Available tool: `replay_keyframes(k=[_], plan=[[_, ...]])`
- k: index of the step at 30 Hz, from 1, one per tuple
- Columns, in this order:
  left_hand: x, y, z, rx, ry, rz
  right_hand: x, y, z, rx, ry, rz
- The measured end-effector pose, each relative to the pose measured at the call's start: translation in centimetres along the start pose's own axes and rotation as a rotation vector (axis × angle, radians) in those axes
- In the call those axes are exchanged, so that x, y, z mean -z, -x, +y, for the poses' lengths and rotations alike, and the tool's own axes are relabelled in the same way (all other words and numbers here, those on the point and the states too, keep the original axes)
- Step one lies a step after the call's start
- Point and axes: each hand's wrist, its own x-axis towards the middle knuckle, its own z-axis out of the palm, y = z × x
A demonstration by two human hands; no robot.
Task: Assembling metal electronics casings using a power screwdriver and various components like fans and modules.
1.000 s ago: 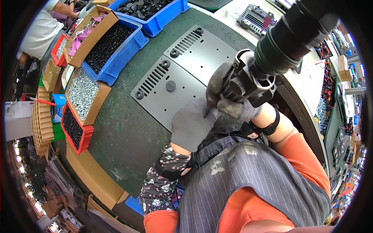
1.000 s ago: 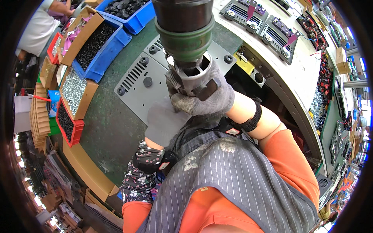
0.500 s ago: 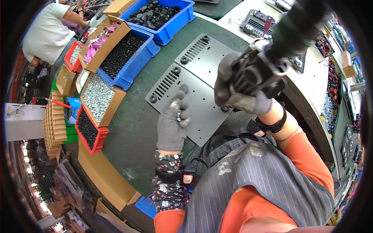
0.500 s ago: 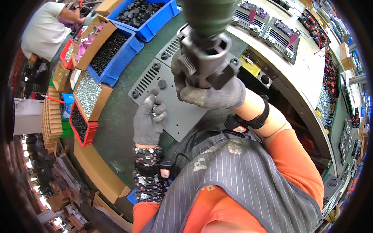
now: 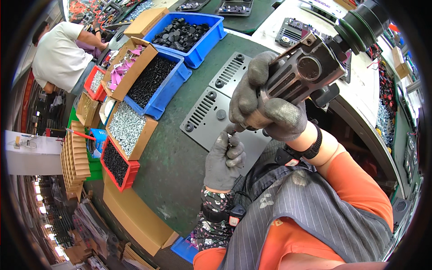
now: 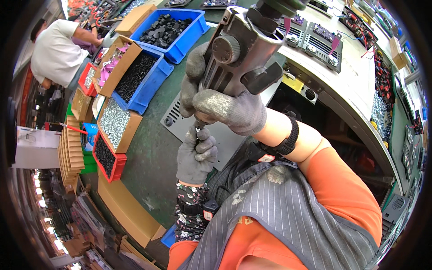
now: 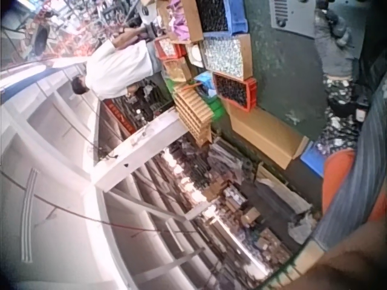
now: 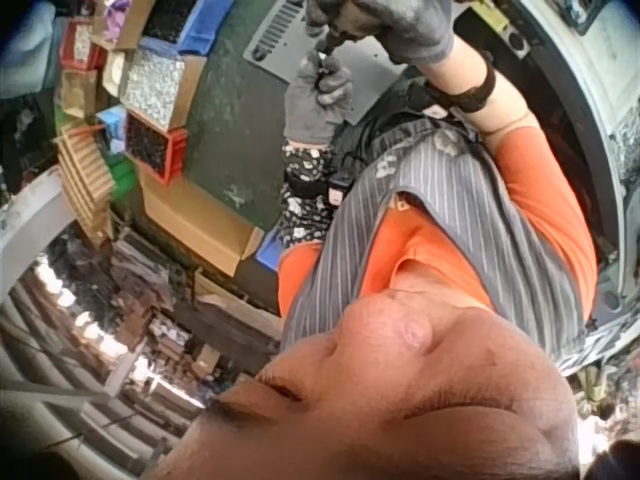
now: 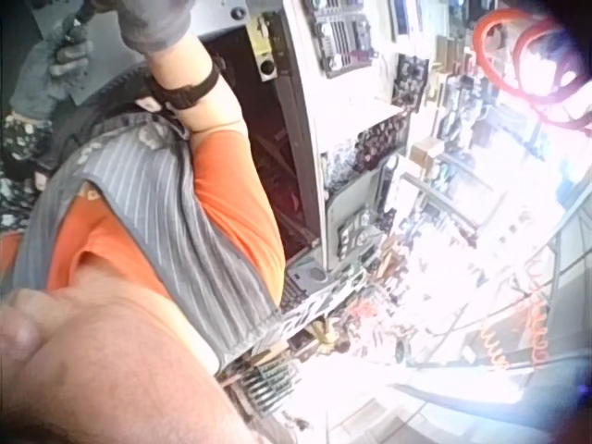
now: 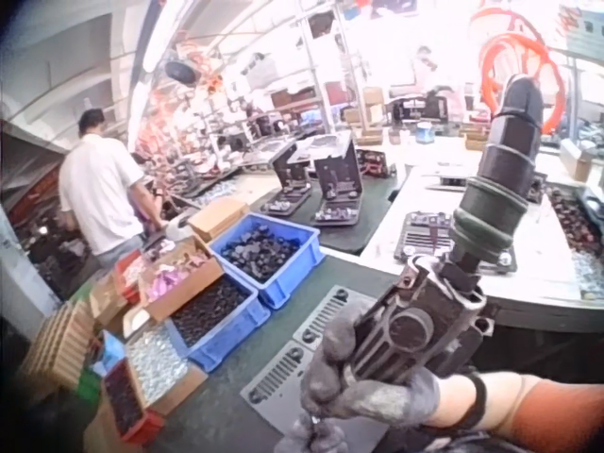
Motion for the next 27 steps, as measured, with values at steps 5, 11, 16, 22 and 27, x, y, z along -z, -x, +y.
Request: replay_keyframes(k=[5,11,16,22,27], plan=[[0.2,0.1,-0.4,0.055,0.196,-0.134,-0.1,0.5,0.2,-0.025,0.019,-0.04],[-0.5,0.9,-1.1,-0.047,-0.237,-0.023,0.5,1.0,-0.5,0.013,0.022,0.091],[0.0,-1.5,3.4,-0.424,-1.393,0.141,2.3,0.8,-2.0,0.031,0.051,0.244],[-0.8,-5.2,4.9,-0.718,-2.243,0.215,2.1,2.0,-2.4,-0.079,0.101,0.242],[-1.6,-1.8,6.4,-0.007,-1.822,0.072,2.0,3.3,-3.6,-0.158,0.165,0.187]])
